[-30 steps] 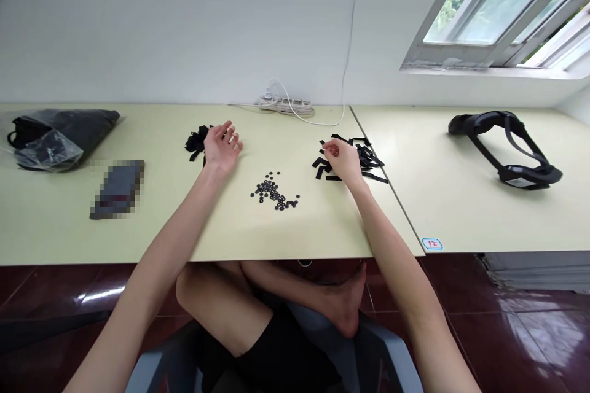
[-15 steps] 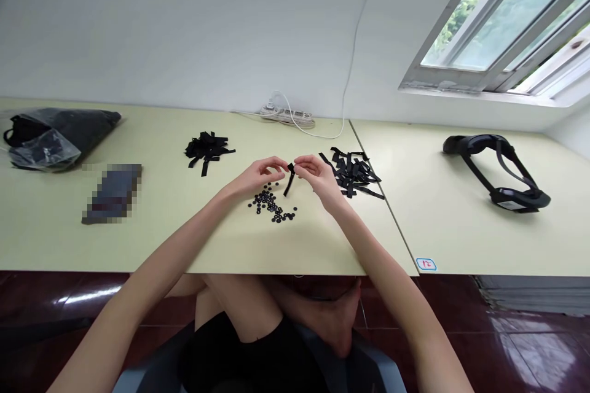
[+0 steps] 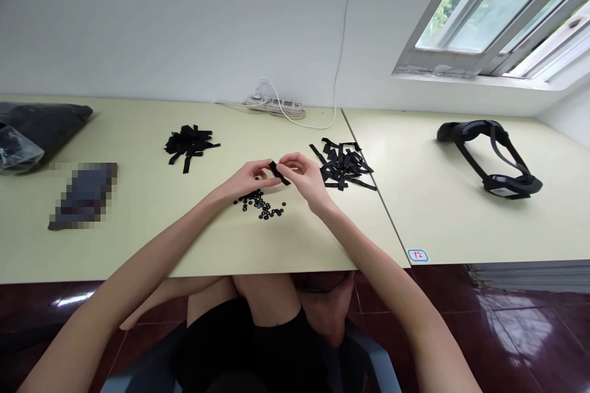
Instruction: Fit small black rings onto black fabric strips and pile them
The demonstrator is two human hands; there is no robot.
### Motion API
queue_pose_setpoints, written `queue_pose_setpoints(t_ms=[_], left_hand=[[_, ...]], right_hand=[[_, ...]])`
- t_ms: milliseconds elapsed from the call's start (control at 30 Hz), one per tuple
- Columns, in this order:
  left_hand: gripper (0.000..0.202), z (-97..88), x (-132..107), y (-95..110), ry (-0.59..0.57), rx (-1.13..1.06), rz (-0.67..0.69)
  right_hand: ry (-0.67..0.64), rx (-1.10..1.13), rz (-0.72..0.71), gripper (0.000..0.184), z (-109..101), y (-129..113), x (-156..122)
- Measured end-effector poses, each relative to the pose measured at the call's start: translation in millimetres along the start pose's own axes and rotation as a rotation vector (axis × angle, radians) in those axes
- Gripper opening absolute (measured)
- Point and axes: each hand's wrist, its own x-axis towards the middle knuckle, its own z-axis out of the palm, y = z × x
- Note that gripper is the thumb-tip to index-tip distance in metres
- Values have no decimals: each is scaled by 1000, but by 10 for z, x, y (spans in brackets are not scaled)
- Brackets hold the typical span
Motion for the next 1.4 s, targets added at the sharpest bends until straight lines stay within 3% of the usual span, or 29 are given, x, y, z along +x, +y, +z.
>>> queue_pose_setpoints(t_ms=[167, 333, 467, 633, 833, 1100, 1400], left_hand=[[38, -23, 42, -48, 134, -64, -24], [41, -87, 41, 1, 149, -94, -27], [41, -145, 52, 5, 261, -84, 7], [37, -214, 82, -57, 385, -81, 25], [35, -208, 85, -76, 363, -65, 13], [46, -156, 88, -72, 336, -66, 9], [52, -164, 103, -125, 314, -55, -12]], right_hand=[[58, -44, -51, 25, -24, 45, 40], [109, -94, -116, 22, -105, 112, 125], [-109, -425, -227, 9, -157, 111, 101], [-379, -747, -386, 17, -55, 126, -43], [-585, -851, -494, 22, 91, 195, -152], [-577, -860, -480, 21, 59, 210, -124], [-580, -828, -352, 19, 74, 155, -119]])
